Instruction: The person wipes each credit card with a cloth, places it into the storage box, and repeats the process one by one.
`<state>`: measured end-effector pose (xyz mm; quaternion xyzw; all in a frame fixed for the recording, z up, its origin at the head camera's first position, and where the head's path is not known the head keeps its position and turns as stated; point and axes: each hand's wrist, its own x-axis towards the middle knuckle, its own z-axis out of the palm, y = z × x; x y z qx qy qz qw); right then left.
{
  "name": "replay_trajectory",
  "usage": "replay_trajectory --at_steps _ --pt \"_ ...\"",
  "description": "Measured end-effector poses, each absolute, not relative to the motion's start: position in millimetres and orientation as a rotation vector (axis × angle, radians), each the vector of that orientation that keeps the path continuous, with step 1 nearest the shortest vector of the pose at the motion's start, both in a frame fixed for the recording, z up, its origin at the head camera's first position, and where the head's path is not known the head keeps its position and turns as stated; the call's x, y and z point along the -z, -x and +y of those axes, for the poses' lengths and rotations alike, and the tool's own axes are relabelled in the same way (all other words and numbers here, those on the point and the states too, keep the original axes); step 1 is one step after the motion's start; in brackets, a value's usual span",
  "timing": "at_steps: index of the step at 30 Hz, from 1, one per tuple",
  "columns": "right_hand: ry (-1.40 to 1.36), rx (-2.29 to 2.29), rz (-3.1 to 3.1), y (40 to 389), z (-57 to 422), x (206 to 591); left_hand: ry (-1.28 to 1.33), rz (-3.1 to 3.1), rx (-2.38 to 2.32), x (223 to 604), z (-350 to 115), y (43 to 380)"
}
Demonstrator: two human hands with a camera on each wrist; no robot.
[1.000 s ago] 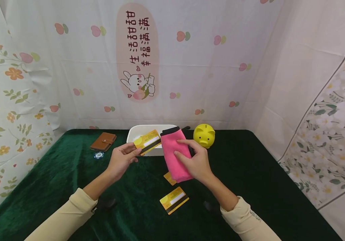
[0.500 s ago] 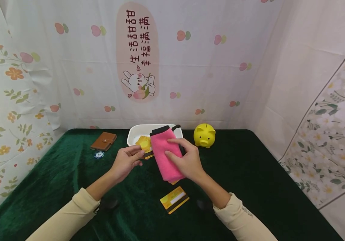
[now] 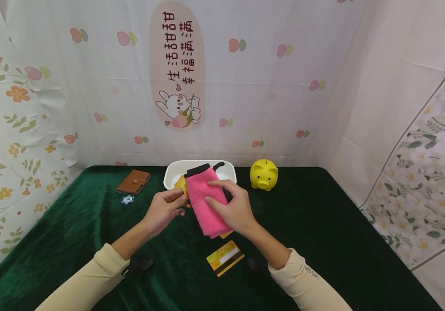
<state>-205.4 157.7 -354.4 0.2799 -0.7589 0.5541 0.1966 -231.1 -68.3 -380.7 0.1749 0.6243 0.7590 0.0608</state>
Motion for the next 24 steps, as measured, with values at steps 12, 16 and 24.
replay_trajectory --at_steps 12,16,24 --pt "-0.805 -1.504 -2.134 202.9 151.4 352.0 -0.634 1.838 -2.325 381.2 -67.6 228.9" --pt "-0.817 -1.472 -2.122 207.1 152.6 357.0 -0.638 1.871 -2.319 381.0 -67.9 228.8" --pt "-0.796 -1.452 -2.135 206.9 154.8 356.7 -0.619 1.899 -2.312 380.0 -68.1 229.2"
